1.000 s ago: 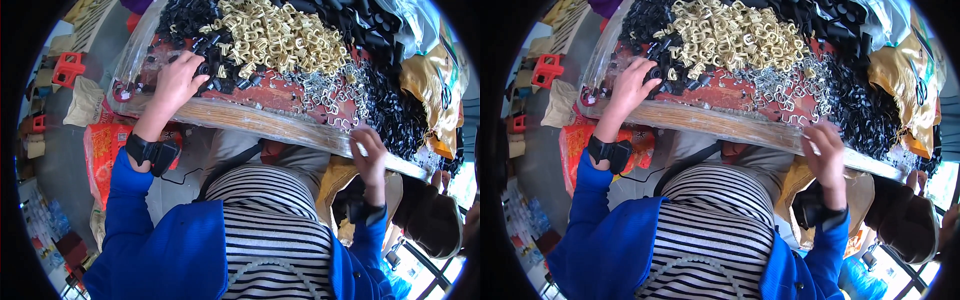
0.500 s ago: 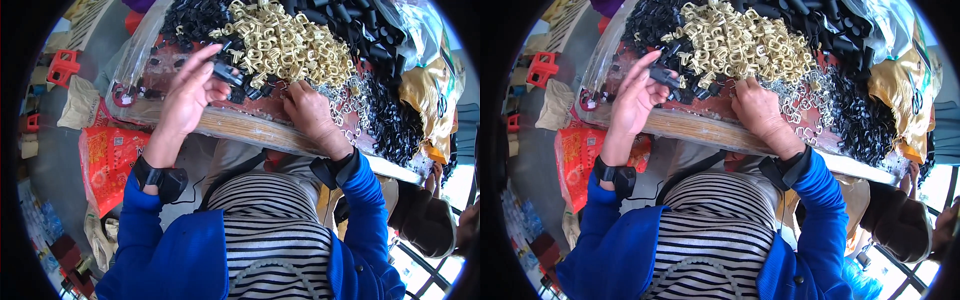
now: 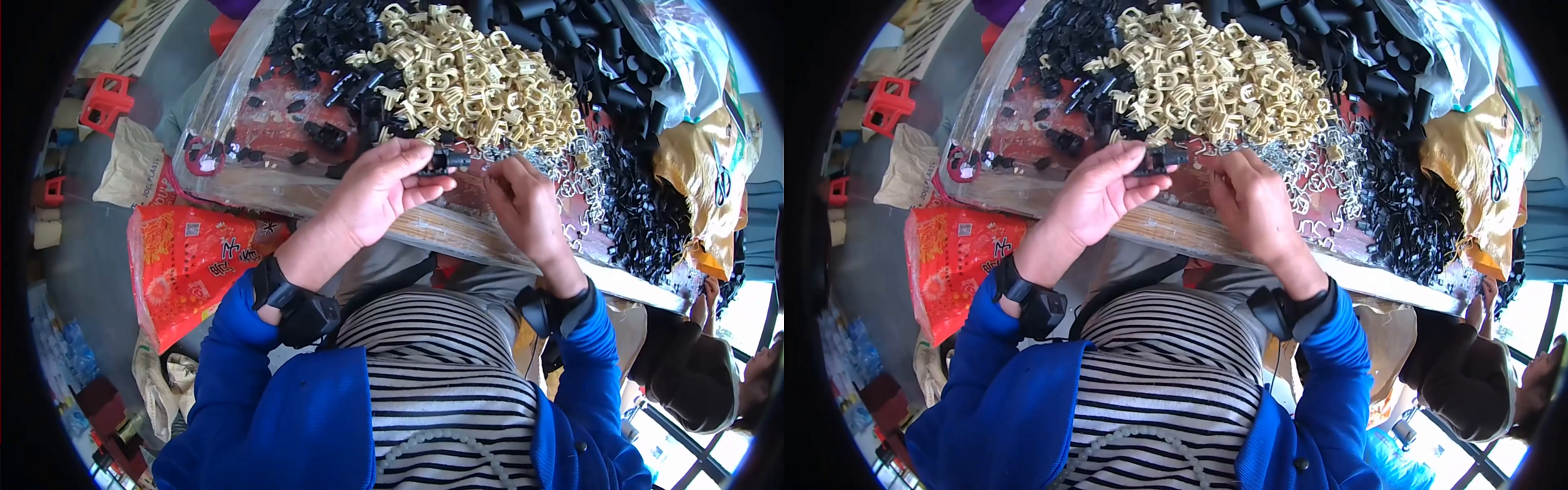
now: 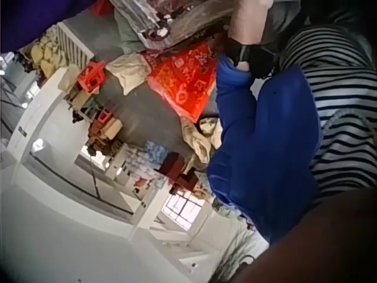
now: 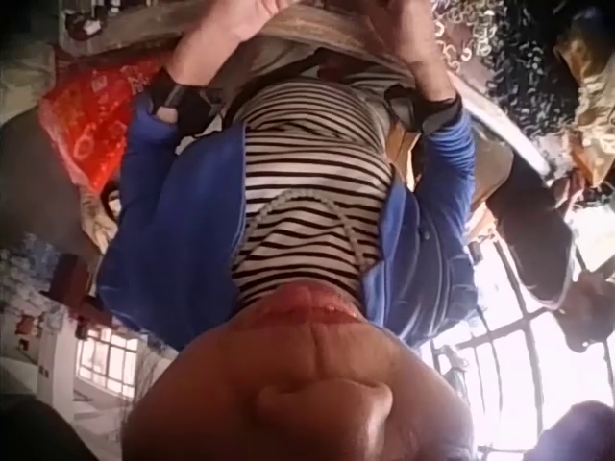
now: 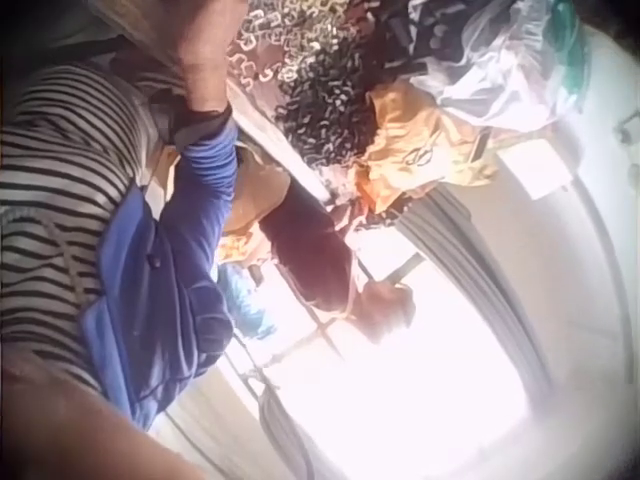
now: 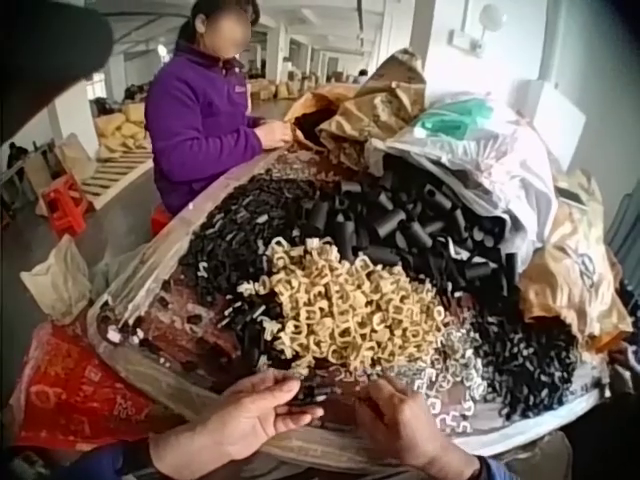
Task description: The person assembles components by hand, picking up a black plastic housing, a small white plastic insert, and a metal clip from the table. They fit the white insert into the housing, slide the metal clip onto the assembly, and then place the completed unit into a black plastic tube.
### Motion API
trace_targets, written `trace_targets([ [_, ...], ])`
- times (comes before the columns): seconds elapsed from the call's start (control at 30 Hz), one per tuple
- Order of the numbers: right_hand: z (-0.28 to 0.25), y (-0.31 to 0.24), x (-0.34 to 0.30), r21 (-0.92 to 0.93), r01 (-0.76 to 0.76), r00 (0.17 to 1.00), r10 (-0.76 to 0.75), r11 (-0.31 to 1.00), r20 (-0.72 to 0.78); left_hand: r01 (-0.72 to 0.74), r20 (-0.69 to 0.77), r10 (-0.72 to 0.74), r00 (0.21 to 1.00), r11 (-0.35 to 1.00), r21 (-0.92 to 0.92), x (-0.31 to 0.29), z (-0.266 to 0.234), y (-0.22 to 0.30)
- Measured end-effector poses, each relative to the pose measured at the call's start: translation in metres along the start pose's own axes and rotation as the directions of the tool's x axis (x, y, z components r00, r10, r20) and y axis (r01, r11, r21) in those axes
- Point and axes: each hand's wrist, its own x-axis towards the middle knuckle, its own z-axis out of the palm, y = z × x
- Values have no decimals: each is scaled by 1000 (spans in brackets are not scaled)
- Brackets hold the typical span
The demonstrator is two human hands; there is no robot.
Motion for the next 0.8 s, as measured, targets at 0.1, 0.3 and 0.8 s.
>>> trace_targets([
  [0.1,-18,-14,-11,139,-39,998,45,990,-42,34,15,-35,999,999,25,7,14,-11],
  [0.3,-22,-17,-26,238,10,993,18,971,-115,65,122,-71,990,996,60,11,28,-39],
  [0.8,-19,0,-40,137,37,997,-27,990,-76,210,133,-227,965,969,133,11,35,-52],
])
